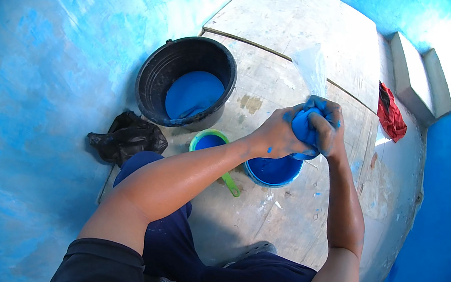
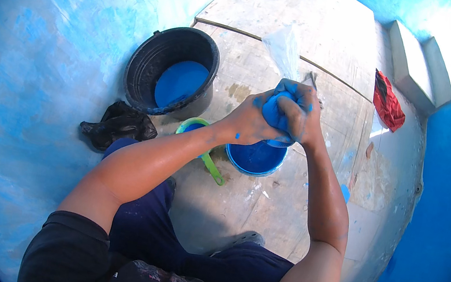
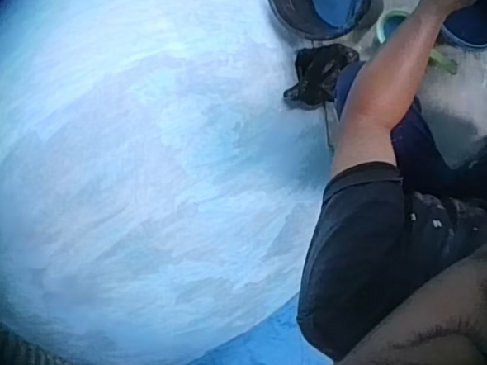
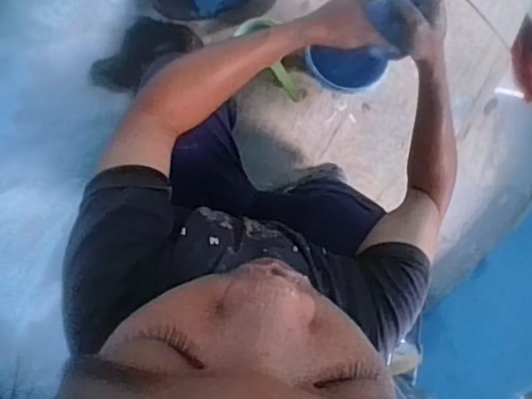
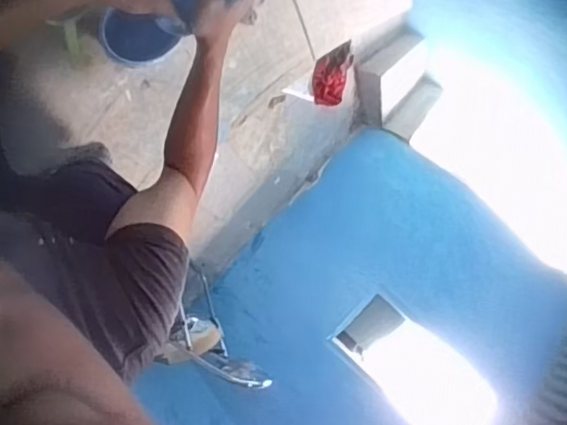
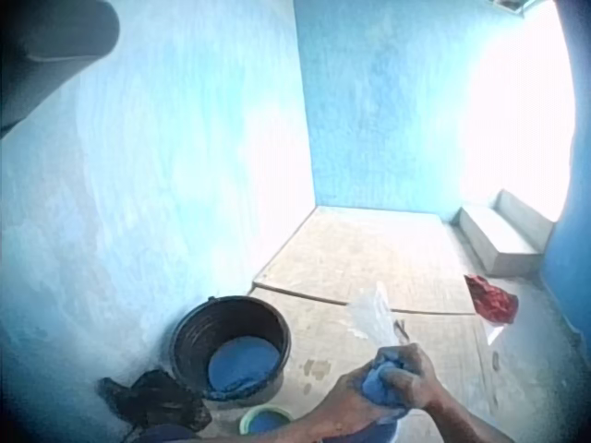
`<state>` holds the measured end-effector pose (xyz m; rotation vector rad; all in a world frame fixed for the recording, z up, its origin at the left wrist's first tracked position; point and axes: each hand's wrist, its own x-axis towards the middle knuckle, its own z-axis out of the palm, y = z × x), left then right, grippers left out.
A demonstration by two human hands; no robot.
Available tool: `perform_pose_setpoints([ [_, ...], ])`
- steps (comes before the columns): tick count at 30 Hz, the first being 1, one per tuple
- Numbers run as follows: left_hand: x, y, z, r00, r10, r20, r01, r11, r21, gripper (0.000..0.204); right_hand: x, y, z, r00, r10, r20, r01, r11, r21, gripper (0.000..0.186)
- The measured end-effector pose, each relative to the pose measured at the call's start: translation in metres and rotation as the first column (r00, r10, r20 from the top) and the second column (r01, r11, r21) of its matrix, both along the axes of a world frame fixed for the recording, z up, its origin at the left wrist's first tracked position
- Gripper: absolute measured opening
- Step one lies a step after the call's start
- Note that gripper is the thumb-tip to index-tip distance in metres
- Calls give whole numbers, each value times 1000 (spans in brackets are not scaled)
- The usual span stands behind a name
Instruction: The person mixes blue paint by hand in several buckets, at one point using a plastic bag to squeeze or strain the mixture.
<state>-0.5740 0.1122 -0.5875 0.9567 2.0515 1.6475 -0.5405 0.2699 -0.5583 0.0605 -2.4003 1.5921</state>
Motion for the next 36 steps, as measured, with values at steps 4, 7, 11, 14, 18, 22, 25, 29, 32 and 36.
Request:
perform_pose_setpoints([
  [4,-1,1,-3,1000,2,-18,-2,1000,-8,62,3,-5,3,998,-48,-28,48,999,-10,27],
  [7,-2,3,-2,1000,-2,-15,2,1000,6,63,1,-2,4,999,-12,-34,14,999,45,27],
  [11,-1,2,1,1000,-14,-20,14,1000,1,52,1,0,7,998,19,-62,-14,997,75,27],
  [14,-1,2,-2,1000,-13,-18,13,1000,-13,51,-1,-1,5,997,41,-71,-36,997,66,26],
  [18,-1,2,0,998,-16,-62,14,1000,-24,50,-3,1,4,997,61,-42,-58,997,56,26],
  [22,-1,2,-1,997,-21,-77,20,1000,-20,51,-3,1,3,996,75,-43,-72,995,68,26],
  [25,0,2,-2,998,-17,-58,17,1000,-6,54,-3,2,2,998,66,-24,-64,996,69,25],
  [29,-6,1,-12,993,21,-118,-28,998,-59,70,-2,-6,2,996,62,-58,-62,998,13,24],
  [32,-8,4,-15,987,9,-161,-29,992,-120,81,-3,-4,-6,992,55,-111,-49,997,56,23],
  [36,-7,0,-11,984,-54,-168,26,986,-164,62,-3,-6,-1,970,138,-199,-110,983,145,21],
])
